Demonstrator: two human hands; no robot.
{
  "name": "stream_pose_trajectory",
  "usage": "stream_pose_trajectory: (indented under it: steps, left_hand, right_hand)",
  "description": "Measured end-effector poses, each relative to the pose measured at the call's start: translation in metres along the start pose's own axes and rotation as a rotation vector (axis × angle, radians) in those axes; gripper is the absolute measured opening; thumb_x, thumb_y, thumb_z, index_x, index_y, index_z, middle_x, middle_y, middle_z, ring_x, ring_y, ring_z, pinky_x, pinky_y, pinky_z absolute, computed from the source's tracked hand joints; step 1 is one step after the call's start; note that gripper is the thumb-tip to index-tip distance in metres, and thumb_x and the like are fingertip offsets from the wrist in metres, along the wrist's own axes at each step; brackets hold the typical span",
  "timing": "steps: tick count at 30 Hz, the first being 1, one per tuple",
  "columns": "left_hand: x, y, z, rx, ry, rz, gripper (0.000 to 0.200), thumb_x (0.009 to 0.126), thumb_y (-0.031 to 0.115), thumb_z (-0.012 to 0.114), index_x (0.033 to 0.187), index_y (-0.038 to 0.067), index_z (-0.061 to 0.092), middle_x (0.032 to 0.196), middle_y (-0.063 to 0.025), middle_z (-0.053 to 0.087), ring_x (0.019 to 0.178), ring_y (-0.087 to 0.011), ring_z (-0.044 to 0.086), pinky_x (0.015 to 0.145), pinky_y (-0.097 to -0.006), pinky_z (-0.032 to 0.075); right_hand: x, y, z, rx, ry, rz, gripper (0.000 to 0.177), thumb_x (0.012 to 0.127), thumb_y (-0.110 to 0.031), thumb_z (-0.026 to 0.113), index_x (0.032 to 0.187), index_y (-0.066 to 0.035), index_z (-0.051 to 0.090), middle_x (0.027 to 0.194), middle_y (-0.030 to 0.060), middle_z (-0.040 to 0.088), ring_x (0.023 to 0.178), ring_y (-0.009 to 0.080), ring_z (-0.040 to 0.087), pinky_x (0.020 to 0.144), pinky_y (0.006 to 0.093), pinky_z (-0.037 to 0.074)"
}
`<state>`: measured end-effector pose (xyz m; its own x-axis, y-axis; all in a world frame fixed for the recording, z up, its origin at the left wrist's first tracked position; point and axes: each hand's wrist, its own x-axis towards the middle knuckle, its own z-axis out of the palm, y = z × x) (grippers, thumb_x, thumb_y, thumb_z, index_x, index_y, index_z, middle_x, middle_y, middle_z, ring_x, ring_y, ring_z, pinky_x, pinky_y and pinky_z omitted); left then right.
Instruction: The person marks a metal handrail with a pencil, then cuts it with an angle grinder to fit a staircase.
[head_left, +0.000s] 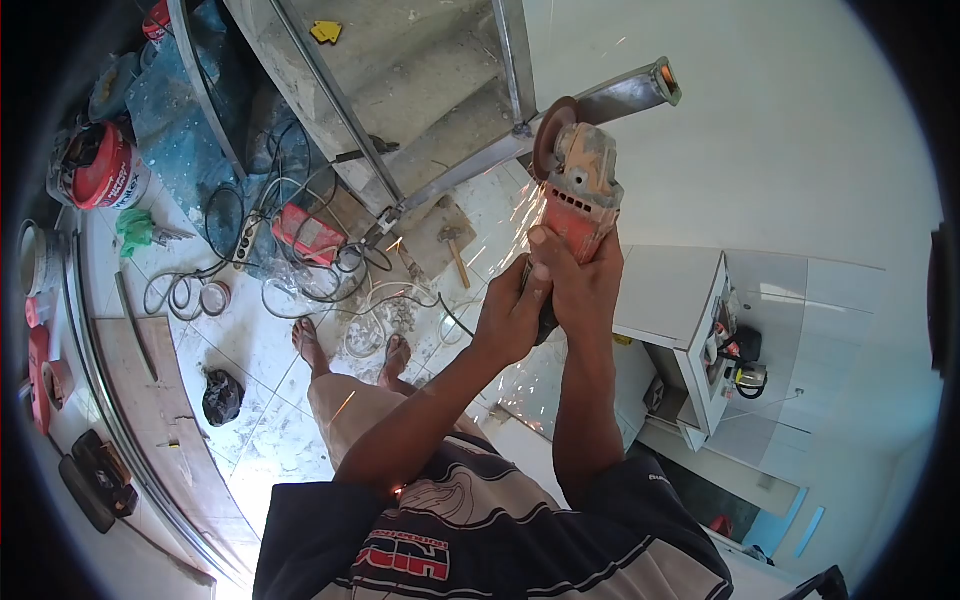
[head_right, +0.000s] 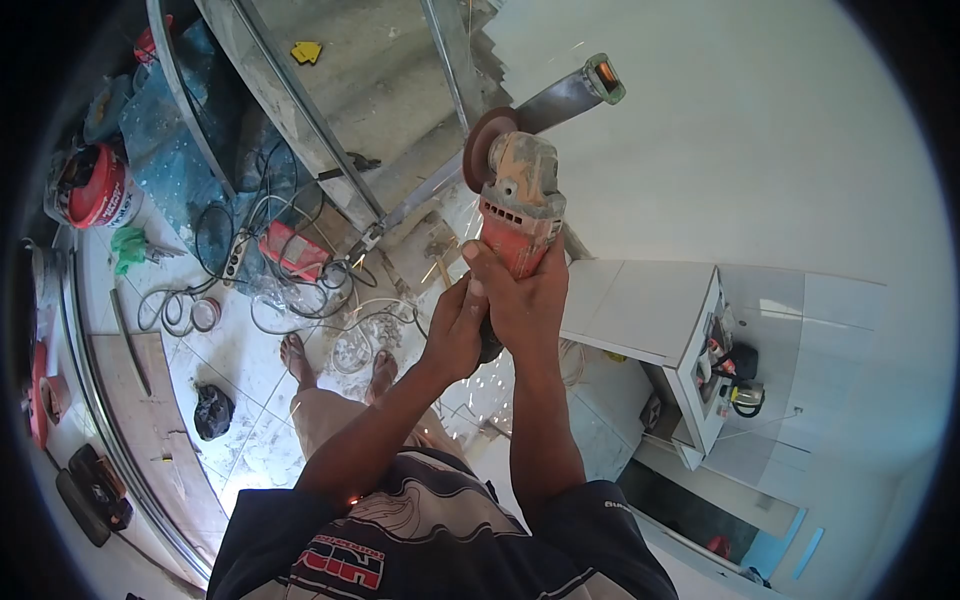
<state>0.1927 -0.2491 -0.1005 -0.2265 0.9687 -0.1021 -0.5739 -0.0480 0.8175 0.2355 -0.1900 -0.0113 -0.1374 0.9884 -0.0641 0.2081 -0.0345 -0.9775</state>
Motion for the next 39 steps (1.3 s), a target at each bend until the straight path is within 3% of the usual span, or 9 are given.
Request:
stream_pose_trajectory:
  steps: [17,25,29,31,35,37,39]
  left_hand:
    - [0.001,0.007,0.000,-0.032,-0.014,-0.004,0.056,0.109,0.048,0.042,0.112,-0.006,0.059,0.093,-0.0186,0.067,0.085,-0.0217,0.063,0.079,-0.0372,0.050]
    - [0.000,0.014,0.004,0.011,-0.001,-0.028,0.058,0.109,0.051,0.041,0.107,-0.005,0.058,0.089,-0.0166,0.066,0.083,-0.0205,0.060,0.078,-0.0367,0.049]
    - [-0.002,0.012,0.004,0.018,-0.024,-0.043,0.059,0.109,0.051,0.041,0.107,-0.005,0.058,0.090,-0.0166,0.066,0.083,-0.0201,0.060,0.078,-0.0366,0.049]
    - [-0.004,0.013,0.007,0.032,0.021,-0.025,0.059,0.109,0.051,0.041,0.108,-0.005,0.058,0.092,-0.0170,0.066,0.085,-0.0204,0.060,0.080,-0.0365,0.049]
    - [-0.001,0.010,0.005,0.013,-0.023,-0.081,0.058,0.110,0.049,0.040,0.112,-0.006,0.059,0.094,-0.0177,0.067,0.087,-0.0211,0.061,0.082,-0.0367,0.049]
    - [-0.002,0.011,0.006,-0.009,0.000,-0.041,0.057,0.110,0.048,0.039,0.114,-0.006,0.059,0.096,-0.0179,0.067,0.088,-0.0209,0.061,0.083,-0.0362,0.049]
    - [-0.004,0.011,0.003,0.022,-0.016,-0.068,0.057,0.110,0.048,0.039,0.114,-0.006,0.059,0.096,-0.0174,0.067,0.088,-0.0204,0.060,0.083,-0.0357,0.049]
  right_hand:
    - [0.000,-0.013,0.006,-0.088,0.019,-0.017,0.054,0.084,-0.007,0.082,0.129,0.000,0.052,0.108,0.0082,0.066,0.090,0.0115,0.063,0.078,0.0263,0.053]
    - [0.001,-0.016,0.006,-0.073,0.035,-0.033,0.051,0.084,-0.014,0.083,0.124,0.002,0.056,0.102,0.0073,0.067,0.085,0.0120,0.063,0.075,0.0271,0.054]
    - [0.000,-0.012,0.000,-0.089,0.014,0.006,0.054,0.083,-0.010,0.083,0.126,0.002,0.053,0.106,0.0078,0.066,0.090,0.0116,0.063,0.079,0.0267,0.053]
    - [0.001,-0.007,-0.001,-0.099,0.023,-0.041,0.050,0.084,-0.013,0.082,0.124,0.002,0.056,0.098,0.0066,0.067,0.081,0.0111,0.062,0.073,0.0260,0.052]
    - [0.001,-0.011,0.000,-0.113,0.038,-0.016,0.050,0.084,-0.013,0.082,0.124,0.002,0.056,0.098,0.0066,0.067,0.081,0.0106,0.062,0.072,0.0256,0.052]
    - [0.001,-0.008,-0.002,-0.069,0.013,0.014,0.055,0.082,-0.011,0.084,0.127,0.001,0.053,0.110,0.0091,0.067,0.092,0.0131,0.063,0.082,0.0278,0.053]
    - [0.000,-0.005,-0.003,-0.066,0.015,0.019,0.055,0.082,-0.011,0.084,0.127,0.001,0.053,0.110,0.0091,0.067,0.093,0.0132,0.064,0.083,0.0280,0.053]
